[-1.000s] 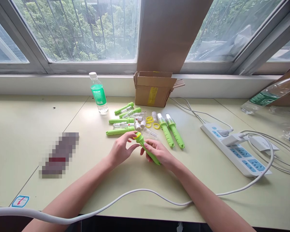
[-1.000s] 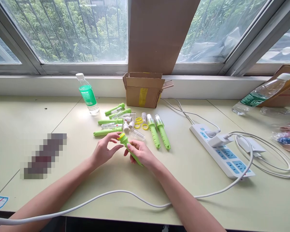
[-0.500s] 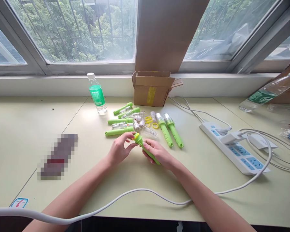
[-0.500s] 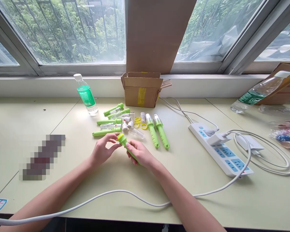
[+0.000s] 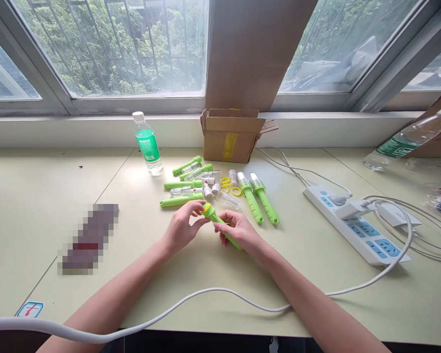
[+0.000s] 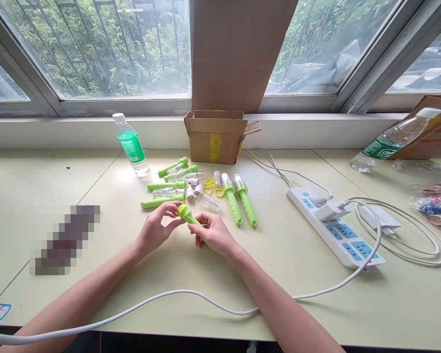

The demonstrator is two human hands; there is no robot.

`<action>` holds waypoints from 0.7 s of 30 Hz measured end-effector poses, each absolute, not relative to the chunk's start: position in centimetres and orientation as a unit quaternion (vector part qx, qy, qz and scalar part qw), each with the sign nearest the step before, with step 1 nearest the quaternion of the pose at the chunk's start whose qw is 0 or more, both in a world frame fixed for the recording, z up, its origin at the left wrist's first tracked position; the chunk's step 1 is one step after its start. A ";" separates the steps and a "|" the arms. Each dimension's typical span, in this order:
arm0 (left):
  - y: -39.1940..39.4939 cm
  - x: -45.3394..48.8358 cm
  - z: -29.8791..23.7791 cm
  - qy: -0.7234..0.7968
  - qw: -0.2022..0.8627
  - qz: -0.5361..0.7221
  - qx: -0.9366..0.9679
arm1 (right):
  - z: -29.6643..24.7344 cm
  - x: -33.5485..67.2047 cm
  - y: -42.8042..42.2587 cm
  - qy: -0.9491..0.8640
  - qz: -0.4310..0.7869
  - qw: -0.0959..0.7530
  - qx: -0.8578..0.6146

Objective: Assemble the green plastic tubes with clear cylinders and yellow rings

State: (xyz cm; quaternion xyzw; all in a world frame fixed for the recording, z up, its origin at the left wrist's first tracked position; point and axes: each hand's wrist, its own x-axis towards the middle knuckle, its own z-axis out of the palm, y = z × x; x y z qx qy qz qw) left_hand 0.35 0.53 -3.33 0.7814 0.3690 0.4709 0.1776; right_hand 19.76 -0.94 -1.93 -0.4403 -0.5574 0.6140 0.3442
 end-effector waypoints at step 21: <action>0.5 0.4 -3.3 0.379 0.178 0.474 0.774 | -1.4 20.0 -1.1 -0.606 0.616 0.288 -0.413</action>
